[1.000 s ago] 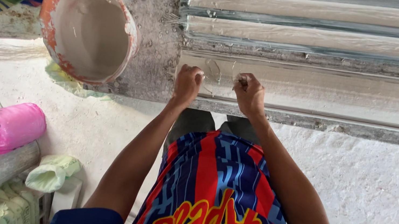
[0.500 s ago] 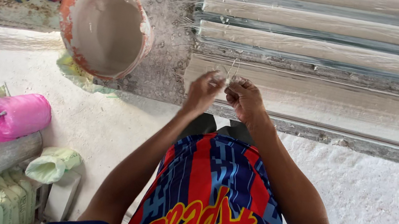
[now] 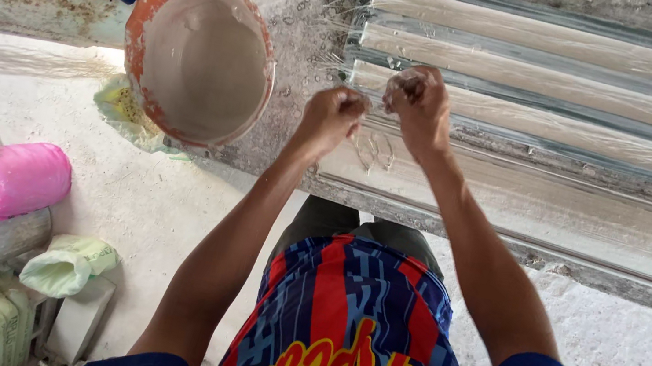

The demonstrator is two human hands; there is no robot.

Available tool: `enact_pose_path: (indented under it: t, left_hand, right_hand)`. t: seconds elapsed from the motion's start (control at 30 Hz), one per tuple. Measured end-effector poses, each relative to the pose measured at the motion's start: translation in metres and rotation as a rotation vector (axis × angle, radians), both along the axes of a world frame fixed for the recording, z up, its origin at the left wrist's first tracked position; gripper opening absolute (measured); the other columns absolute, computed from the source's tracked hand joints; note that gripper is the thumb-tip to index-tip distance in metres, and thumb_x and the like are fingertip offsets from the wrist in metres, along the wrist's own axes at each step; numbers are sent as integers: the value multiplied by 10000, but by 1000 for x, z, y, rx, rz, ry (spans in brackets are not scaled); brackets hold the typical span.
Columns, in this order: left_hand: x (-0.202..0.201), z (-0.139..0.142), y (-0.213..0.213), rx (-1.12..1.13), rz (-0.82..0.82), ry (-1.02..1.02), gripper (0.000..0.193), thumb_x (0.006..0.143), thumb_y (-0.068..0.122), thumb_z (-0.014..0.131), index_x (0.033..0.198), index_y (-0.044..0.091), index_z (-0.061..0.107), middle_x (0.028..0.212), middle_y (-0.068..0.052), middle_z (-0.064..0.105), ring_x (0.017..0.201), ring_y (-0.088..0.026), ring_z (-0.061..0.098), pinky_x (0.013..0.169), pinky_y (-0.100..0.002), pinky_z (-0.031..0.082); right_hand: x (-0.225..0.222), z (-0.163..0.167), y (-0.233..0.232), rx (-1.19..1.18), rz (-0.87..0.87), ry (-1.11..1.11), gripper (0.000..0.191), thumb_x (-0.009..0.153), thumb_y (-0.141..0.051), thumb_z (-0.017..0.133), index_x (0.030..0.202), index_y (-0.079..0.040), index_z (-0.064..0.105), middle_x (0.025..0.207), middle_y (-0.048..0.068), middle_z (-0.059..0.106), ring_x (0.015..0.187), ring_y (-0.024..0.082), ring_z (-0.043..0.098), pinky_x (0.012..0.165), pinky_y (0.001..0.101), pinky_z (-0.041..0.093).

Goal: The person presses plastic sheeting over long corrugated mold forms, then scoops white paste from a large bowl and spreads it over the mold channels with a flat float, smoothing the surface and scraping excess paste off the float by hand.

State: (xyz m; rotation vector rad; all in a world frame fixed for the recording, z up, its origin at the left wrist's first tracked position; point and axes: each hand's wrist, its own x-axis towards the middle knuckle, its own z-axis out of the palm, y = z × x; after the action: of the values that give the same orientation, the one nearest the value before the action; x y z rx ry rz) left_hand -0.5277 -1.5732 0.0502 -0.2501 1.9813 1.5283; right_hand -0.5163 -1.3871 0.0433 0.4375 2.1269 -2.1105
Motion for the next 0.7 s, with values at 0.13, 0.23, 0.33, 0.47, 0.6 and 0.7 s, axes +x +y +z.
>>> enact_pose_path:
  t: [0.13,0.23,0.33,0.47,0.6,0.7]
  left_hand:
    - [-60,-12,0,68,168,126,228,949,100,714,1143,-19,697,783,-73,681,577,-89,538,465,-252,428]
    - [-89,-37,9,88,218,164,245,952,116,723,1160,-12,706,817,-109,688,633,-117,562,530,-278,442]
    - [-127,-65,22,-70,215,351,217,976,168,685,1138,33,736,943,-109,754,791,-166,689,687,-328,524]
    - [-164,-93,36,-205,314,365,249,940,229,687,1098,43,740,987,-134,791,882,-230,770,820,-370,591]
    - [-182,-111,43,-175,374,297,246,932,222,653,1100,65,741,1007,-111,796,876,-201,775,800,-343,604]
    - [-178,-120,42,-180,380,177,242,937,213,640,1108,69,734,1001,-98,791,849,-187,779,786,-335,609]
  right_hand:
    - [-59,2,9,455,343,218,186,939,21,632,1075,-19,752,1005,170,717,893,304,708,796,435,599]
    - [-109,-18,4,698,515,151,240,934,10,608,1074,-24,801,1059,228,708,940,348,690,870,473,570]
    - [-169,-46,-3,947,632,126,196,1070,-139,638,1081,-27,799,996,248,739,995,379,672,960,497,538]
    - [-229,-74,-2,1185,793,141,382,903,-363,832,1006,3,797,973,221,751,1055,371,645,958,487,518]
    - [-263,-85,-1,1210,897,200,466,739,-302,899,1135,-76,801,1063,200,754,1121,374,654,972,459,532]
    - [-280,-79,-14,1121,1101,-98,649,716,-307,929,1294,-118,704,1200,199,700,1113,402,665,943,487,537]
